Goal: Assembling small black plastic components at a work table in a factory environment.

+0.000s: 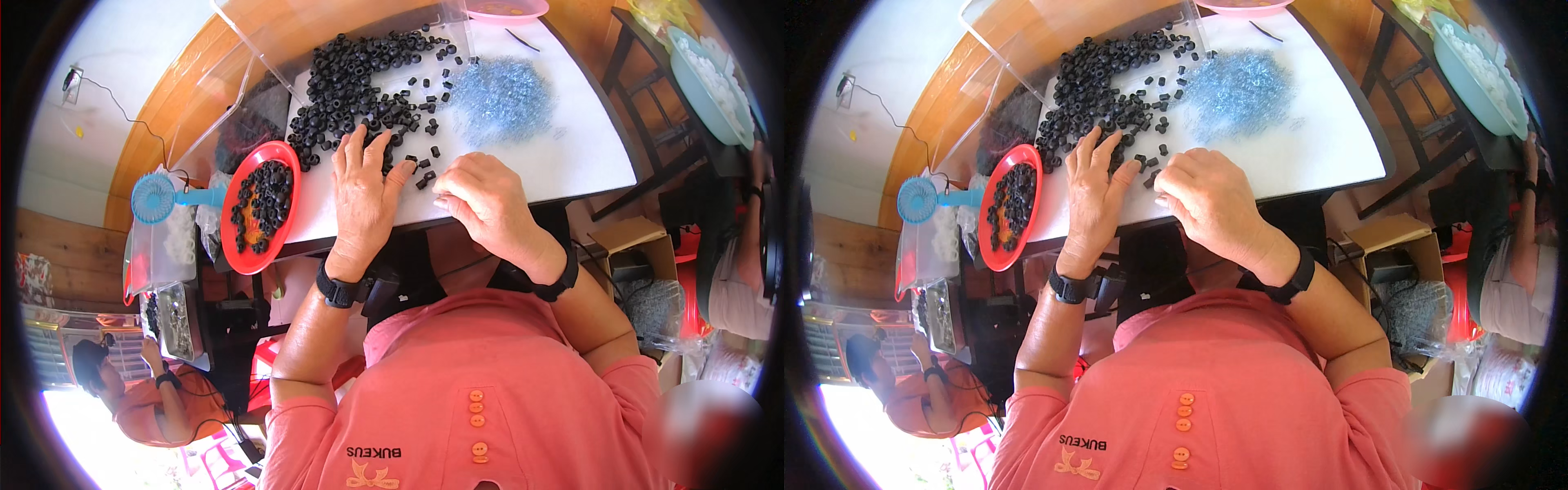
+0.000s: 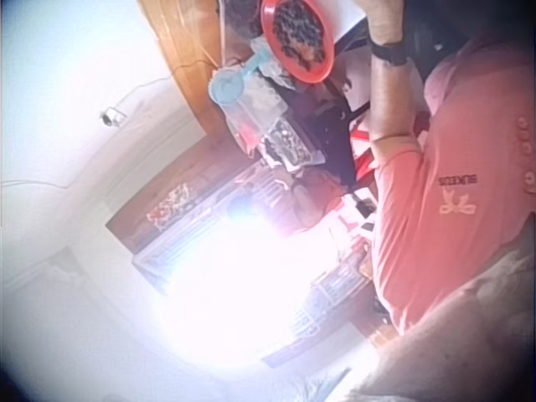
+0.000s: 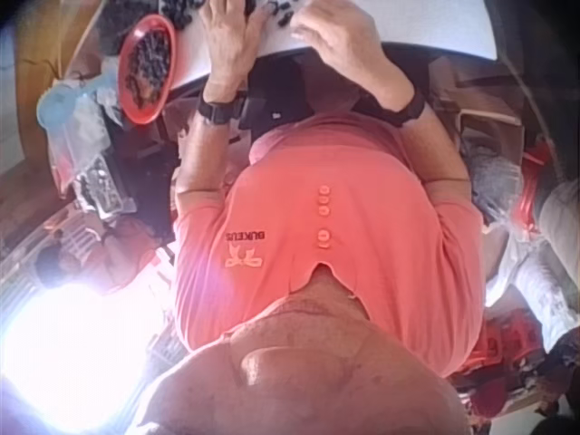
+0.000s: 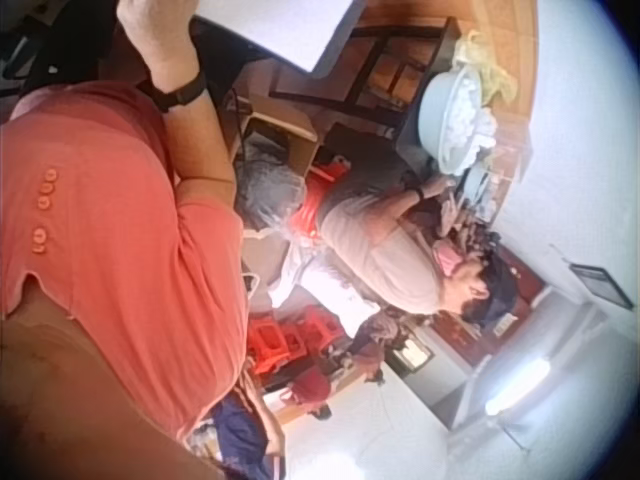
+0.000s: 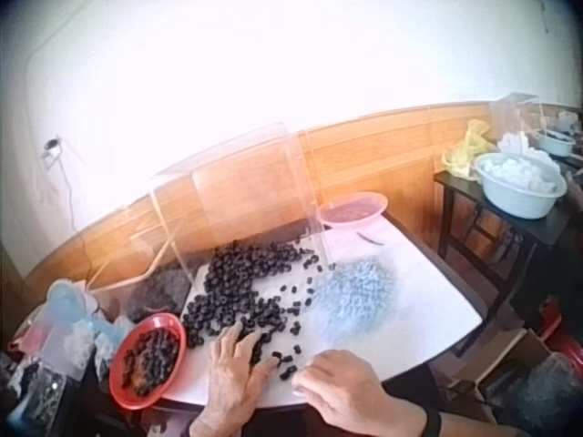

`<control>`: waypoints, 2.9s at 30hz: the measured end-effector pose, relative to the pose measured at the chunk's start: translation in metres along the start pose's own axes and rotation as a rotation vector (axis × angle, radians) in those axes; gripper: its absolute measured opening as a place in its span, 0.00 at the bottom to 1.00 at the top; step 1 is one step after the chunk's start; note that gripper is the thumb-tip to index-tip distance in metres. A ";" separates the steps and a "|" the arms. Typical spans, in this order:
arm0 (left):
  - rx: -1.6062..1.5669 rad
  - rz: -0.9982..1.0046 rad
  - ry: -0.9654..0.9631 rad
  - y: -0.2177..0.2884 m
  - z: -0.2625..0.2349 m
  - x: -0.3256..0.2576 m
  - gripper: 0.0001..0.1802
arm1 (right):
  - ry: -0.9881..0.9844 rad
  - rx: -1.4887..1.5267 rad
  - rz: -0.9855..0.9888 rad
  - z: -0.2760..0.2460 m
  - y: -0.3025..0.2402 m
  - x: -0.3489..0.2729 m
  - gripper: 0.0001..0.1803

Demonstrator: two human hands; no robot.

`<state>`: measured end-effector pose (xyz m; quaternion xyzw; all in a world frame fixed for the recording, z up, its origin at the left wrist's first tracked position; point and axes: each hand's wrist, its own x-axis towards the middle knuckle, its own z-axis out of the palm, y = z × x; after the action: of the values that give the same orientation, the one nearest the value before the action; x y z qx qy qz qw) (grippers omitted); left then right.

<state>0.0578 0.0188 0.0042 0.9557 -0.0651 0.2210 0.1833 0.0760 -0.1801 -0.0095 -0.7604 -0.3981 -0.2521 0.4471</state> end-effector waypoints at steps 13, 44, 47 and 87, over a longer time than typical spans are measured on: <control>-0.206 0.061 0.063 -0.002 -0.030 -0.029 0.30 | -0.007 -0.039 -0.010 0.002 -0.002 0.000 0.08; -0.054 0.141 0.088 -0.036 -0.035 -0.022 0.05 | -0.006 0.061 0.058 0.000 -0.005 0.000 0.07; 0.001 0.159 0.084 -0.038 -0.036 -0.023 0.07 | 0.025 0.095 0.042 0.000 -0.009 0.000 0.08; -1.839 -0.613 -0.081 -0.012 -0.049 -0.072 0.10 | 0.037 0.050 -0.070 0.029 -0.049 0.016 0.11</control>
<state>-0.0238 0.0513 0.0089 0.4213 0.0332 -0.0068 0.9063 0.0448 -0.1343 0.0122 -0.7298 -0.4221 -0.2714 0.4642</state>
